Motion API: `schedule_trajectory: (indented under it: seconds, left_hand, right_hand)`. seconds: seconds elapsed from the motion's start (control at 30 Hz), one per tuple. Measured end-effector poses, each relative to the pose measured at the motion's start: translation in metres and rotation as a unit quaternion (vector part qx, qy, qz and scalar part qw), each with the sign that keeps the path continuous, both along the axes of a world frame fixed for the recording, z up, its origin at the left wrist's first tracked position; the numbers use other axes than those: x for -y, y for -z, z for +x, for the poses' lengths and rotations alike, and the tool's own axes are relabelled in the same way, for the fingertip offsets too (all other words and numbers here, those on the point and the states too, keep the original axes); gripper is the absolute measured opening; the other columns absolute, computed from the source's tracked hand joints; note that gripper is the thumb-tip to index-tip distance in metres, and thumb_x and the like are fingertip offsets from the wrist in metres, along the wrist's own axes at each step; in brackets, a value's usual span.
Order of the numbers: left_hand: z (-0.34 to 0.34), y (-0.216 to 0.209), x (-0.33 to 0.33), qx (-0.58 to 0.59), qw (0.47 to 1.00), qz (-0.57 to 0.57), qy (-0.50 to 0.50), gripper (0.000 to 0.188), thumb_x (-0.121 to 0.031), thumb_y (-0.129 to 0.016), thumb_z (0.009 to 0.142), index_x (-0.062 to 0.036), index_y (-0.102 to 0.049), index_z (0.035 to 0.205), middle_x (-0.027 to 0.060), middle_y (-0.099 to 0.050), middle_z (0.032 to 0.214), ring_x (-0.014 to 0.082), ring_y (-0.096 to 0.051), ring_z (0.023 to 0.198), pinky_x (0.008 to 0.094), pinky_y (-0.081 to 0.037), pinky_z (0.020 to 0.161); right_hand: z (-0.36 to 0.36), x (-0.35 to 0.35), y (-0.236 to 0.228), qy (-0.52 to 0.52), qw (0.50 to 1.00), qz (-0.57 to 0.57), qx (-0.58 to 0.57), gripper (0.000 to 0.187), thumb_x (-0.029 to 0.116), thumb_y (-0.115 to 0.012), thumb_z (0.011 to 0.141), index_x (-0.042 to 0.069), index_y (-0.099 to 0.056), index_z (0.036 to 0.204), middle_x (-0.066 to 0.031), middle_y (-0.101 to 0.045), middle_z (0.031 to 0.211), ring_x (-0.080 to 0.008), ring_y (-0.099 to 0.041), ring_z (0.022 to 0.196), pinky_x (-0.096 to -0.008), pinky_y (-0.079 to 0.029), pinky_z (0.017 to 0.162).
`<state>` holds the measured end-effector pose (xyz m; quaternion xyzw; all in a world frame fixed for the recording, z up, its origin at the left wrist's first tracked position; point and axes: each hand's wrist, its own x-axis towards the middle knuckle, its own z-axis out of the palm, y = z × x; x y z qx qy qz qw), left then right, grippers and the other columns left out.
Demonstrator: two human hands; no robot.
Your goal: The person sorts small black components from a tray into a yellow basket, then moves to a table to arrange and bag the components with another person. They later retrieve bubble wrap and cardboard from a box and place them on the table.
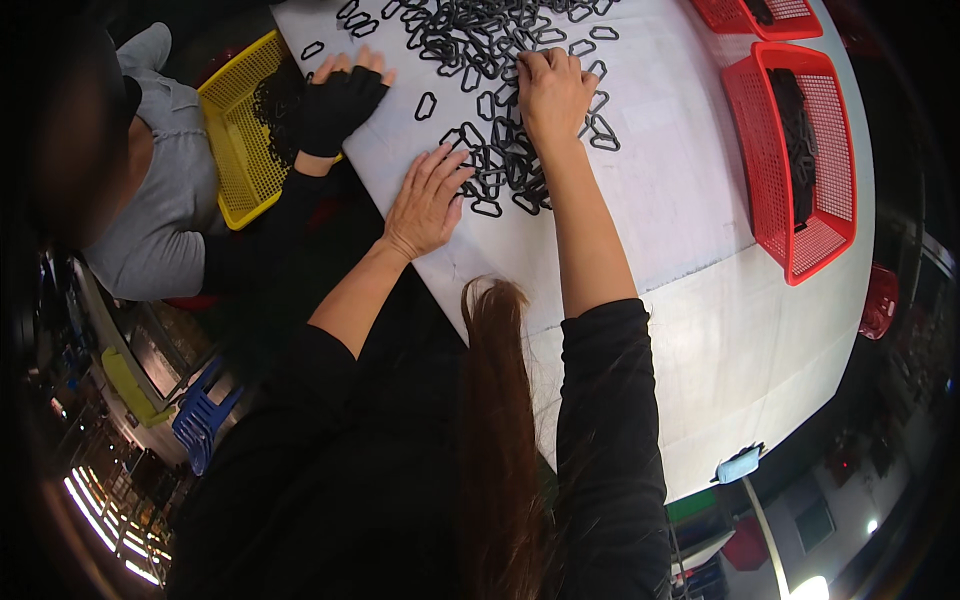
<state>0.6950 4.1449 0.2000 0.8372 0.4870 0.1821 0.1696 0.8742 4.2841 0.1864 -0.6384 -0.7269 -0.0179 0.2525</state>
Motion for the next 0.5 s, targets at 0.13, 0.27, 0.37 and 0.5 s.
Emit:
schedule_trajectory:
  seconds: [0.13,0.27,0.37,0.5]
  left_hand:
    - [0.000,0.000,0.001,0.001,1.000,0.004,-0.001,0.044,-0.010,-0.052,0.075,-0.0059,-0.044,0.118,0.0097,-0.040,0.130,0.0285,-0.031,0.125,0.0446,-0.024,0.104]
    - [-0.001,0.000,0.002,-0.001,1.000,0.002,0.000,0.043,-0.011,-0.052,0.076,-0.0061,-0.044,0.118,0.0096,-0.040,0.130,0.0284,-0.032,0.125,0.0444,-0.023,0.105]
    - [0.000,-0.002,0.001,-0.003,1.000,0.004,0.004,0.043,-0.011,-0.052,0.076,-0.0064,-0.044,0.118,0.0098,-0.040,0.130,0.0285,-0.031,0.125,0.0444,-0.023,0.105]
    - [0.001,-0.002,0.002,0.005,1.000,0.007,0.005,0.044,-0.012,-0.052,0.076,-0.0070,-0.044,0.119,0.0096,-0.040,0.130,0.0285,-0.031,0.125,0.0443,-0.023,0.105]
  right_hand:
    - [-0.009,-0.013,-0.003,0.032,0.999,-0.029,-0.015,0.019,0.026,-0.067,0.073,0.014,-0.066,0.087,-0.0012,-0.059,0.086,-0.0195,-0.054,0.085,-0.0379,-0.034,0.076]
    - [-0.012,-0.026,-0.011,0.037,0.992,-0.118,-0.006,0.022,0.027,-0.069,0.070,0.012,-0.066,0.086,-0.0041,-0.060,0.090,-0.0218,-0.056,0.089,-0.0419,-0.036,0.078]
    - [-0.009,-0.032,-0.017,0.044,0.982,-0.185,-0.004,0.022,0.027,-0.069,0.070,0.011,-0.065,0.086,-0.0062,-0.062,0.089,-0.0236,-0.059,0.087,-0.0422,-0.041,0.076]
    - [-0.003,-0.020,-0.040,0.053,0.967,-0.235,-0.082,0.021,0.023,-0.067,0.073,0.008,-0.066,0.087,-0.0082,-0.066,0.081,-0.0224,-0.062,0.076,-0.0348,-0.047,0.068]
